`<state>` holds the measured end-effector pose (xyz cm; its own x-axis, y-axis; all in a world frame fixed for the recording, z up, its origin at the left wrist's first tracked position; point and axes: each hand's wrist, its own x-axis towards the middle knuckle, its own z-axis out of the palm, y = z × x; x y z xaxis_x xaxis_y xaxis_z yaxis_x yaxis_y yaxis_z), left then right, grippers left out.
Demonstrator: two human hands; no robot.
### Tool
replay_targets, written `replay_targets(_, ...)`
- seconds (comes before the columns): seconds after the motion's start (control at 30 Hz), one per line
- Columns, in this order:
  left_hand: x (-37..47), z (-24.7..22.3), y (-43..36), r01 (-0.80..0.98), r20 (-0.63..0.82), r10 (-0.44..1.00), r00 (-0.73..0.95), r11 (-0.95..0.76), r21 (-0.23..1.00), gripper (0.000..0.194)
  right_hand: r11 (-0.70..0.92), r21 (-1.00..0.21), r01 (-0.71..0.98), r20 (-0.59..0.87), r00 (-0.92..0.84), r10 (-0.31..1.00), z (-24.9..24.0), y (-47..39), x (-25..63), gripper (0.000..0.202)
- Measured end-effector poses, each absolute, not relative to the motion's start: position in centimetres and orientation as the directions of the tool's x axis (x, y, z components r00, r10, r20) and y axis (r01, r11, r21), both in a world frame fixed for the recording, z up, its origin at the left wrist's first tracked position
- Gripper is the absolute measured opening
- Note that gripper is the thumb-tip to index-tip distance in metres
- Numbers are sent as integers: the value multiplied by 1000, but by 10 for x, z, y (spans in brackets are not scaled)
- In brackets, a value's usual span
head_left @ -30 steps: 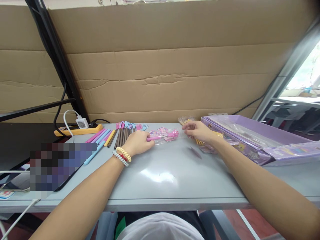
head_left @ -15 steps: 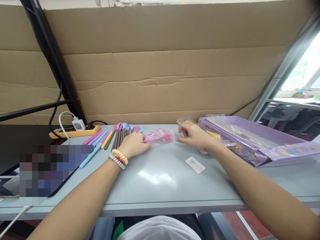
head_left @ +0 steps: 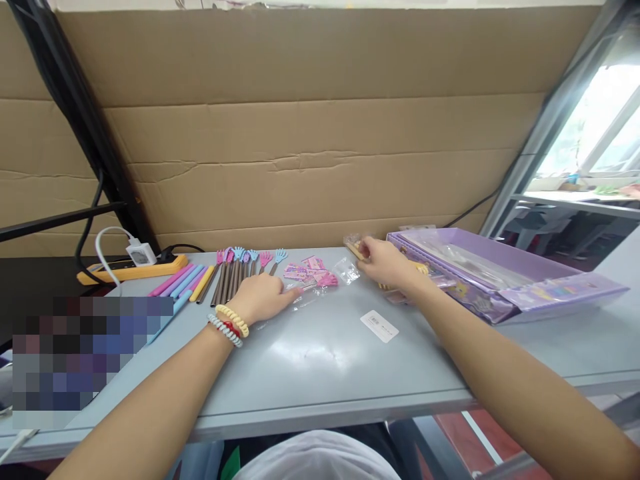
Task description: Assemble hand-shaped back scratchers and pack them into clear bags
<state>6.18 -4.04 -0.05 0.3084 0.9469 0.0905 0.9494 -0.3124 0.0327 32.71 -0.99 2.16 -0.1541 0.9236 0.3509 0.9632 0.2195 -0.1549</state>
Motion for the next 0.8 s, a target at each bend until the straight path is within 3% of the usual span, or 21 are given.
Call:
replay_targets(0.03,63,0,-41,948,77,946,316,-318,19,65,264,-156,952,288,-212,934,26,-14,328,18)
replay_targets(0.1,64,-1,-42,946,59,944,324,-325,2,68,291,-160,943,-1,-295,955,33,-22,328,27)
replay_targets(0.17,65,-1,-42,946,59,944,323,-324,-1,68,280,-113,953,-295,-301,907,37,-31,326,37)
replay_targets(0.23,64,-2,-41,946,70,944,322,-323,2,66,267,-27,963,-440,-251,862,38,-36,321,39)
replay_targets(0.37,63,-2,-40,946,101,941,322,-324,8,61,260,46,965,-485,-206,850,34,-36,314,30)
replay_targets(0.5,61,1,-40,947,178,933,312,-319,16,54,307,21,952,-437,-267,859,31,-29,316,35)
replay_targets(0.67,61,13,-44,954,403,882,243,-293,67,39,368,-54,928,-445,-352,823,30,-26,317,29)
replay_targets(0.8,76,24,-38,945,398,873,282,-325,43,31,378,-91,921,-401,-381,833,34,-30,317,27)
